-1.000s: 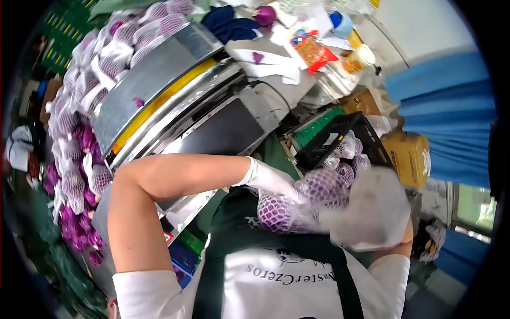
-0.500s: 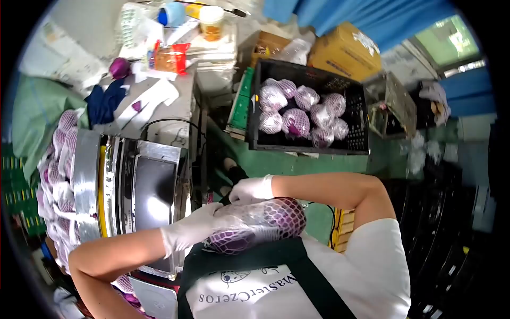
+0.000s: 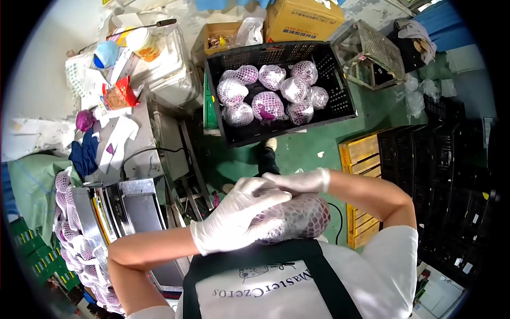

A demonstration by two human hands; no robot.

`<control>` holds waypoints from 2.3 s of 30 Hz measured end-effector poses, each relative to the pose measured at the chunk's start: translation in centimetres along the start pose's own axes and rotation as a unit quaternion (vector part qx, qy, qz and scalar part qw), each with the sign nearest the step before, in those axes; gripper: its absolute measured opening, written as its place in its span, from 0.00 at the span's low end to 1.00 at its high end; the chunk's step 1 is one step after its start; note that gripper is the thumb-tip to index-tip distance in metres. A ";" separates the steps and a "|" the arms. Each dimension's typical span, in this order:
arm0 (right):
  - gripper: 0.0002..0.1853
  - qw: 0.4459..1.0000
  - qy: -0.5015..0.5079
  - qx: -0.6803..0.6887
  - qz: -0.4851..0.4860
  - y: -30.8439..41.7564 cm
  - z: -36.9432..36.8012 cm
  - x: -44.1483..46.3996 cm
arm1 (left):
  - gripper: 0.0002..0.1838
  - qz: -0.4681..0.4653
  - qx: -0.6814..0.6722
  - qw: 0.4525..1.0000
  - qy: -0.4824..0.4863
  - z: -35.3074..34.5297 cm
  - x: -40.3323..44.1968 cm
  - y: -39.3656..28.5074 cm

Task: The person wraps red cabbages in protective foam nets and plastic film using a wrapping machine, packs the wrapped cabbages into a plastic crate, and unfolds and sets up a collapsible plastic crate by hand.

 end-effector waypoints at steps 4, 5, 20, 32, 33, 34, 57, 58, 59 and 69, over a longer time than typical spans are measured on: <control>0.39 0.989 -0.019 -0.092 0.116 -0.4 8.5 -4.7 | 0.25 0.054 -0.198 0.976 -0.071 0.5 6.7 8.5; 0.39 0.991 -0.054 -0.019 0.120 -1.1 11.3 -5.8 | 0.25 0.146 -0.227 0.955 -0.124 0.3 7.8 14.1; 0.44 0.845 -0.207 0.436 0.232 1.9 34.6 -14.7 | 0.25 0.277 0.136 0.920 -0.243 -8.0 20.6 36.6; 0.35 0.899 -0.250 0.229 0.277 3.6 42.3 -13.2 | 0.67 0.606 0.157 0.773 0.097 -6.1 11.9 53.2; 0.36 0.907 -0.283 0.175 0.258 2.8 43.4 -13.0 | 0.68 0.613 0.186 0.748 0.174 -6.0 12.8 52.1; 0.37 0.911 -0.315 0.121 0.237 3.1 44.0 -12.6 | 0.68 0.615 0.212 0.718 0.249 -6.1 13.3 51.0; 0.55 0.825 -0.496 -0.223 0.158 13.9 36.7 11.7 | 0.37 0.546 0.044 0.820 0.167 -15.9 11.1 43.7; 0.51 0.794 -0.456 -0.315 0.248 14.8 36.0 12.0 | 0.40 0.537 0.055 0.814 0.214 -16.4 10.6 44.4; 0.48 0.799 -0.442 -0.318 0.254 14.0 36.6 12.3 | 0.45 0.590 0.021 0.803 0.082 -14.8 9.7 44.5; 0.44 0.653 -0.517 -0.515 0.204 22.9 40.8 5.8 | 0.31 0.476 0.039 0.823 -0.308 -4.1 10.4 39.7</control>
Point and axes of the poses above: each hand's wrist, its own x-axis towards the middle knuckle, its own z-axis out of the back of the hand, y = z × x, the point moved 10 cm from there along x, towards the middle knuckle, and after that the axes turned 3 degrees about x, right-handed, at the moved point
